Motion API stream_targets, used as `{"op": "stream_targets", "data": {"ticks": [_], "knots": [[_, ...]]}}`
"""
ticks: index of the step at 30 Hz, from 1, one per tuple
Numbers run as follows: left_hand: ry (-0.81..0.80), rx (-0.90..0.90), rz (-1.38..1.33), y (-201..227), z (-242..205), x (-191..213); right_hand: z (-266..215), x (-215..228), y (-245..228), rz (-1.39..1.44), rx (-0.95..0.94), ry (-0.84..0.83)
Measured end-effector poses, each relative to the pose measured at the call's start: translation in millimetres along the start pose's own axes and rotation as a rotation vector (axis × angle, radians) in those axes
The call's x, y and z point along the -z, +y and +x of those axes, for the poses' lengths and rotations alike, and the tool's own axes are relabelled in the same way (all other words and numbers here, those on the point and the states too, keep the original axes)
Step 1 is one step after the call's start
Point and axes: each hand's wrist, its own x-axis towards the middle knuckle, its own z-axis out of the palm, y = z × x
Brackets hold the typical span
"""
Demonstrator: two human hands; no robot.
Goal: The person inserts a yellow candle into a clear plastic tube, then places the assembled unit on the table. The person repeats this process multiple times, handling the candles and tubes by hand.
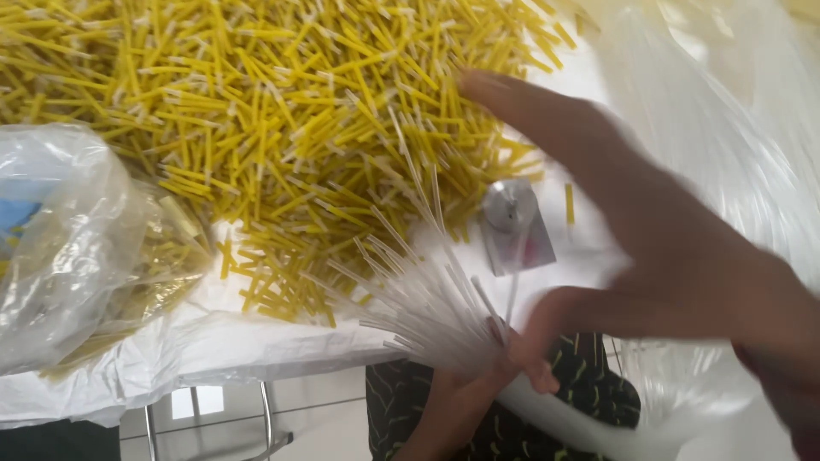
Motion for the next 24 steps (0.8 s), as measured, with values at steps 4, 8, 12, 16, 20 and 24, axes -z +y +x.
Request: {"op": "stream_targets", "data": {"ticks": [4,8,12,16,20,24], "knots": [[-0.028,-0.010,0.178,21.4,-3.5,-14.4,27.8,-32.6,3.3,0.171,-0.014,-0.433],[0.061,0.022,0.403,19.8,-1.2,-9.1,12.5,-58.2,29.5,0.329,-0.288,-0.709],[0.174,0.098,0.397,4.0,0.5,0.7,9.4,-42.3,20.6,0.385,-0.221,-0.635],[0.037,-0.040,0.129,8.0,-0.3,-1.6,11.4,-20.0,10.6,0.176,-0.195,-0.215],[0.003,-0.039,0.097,10.5,1.2,-4.3,-3.6,-21.0,23.4,0.159,-0.382,-0.376],[-0.008,-0.077,0.287,15.9,1.7,-10.2,-21.8,-26.8,36.6,0.245,-0.309,-0.399]]}}
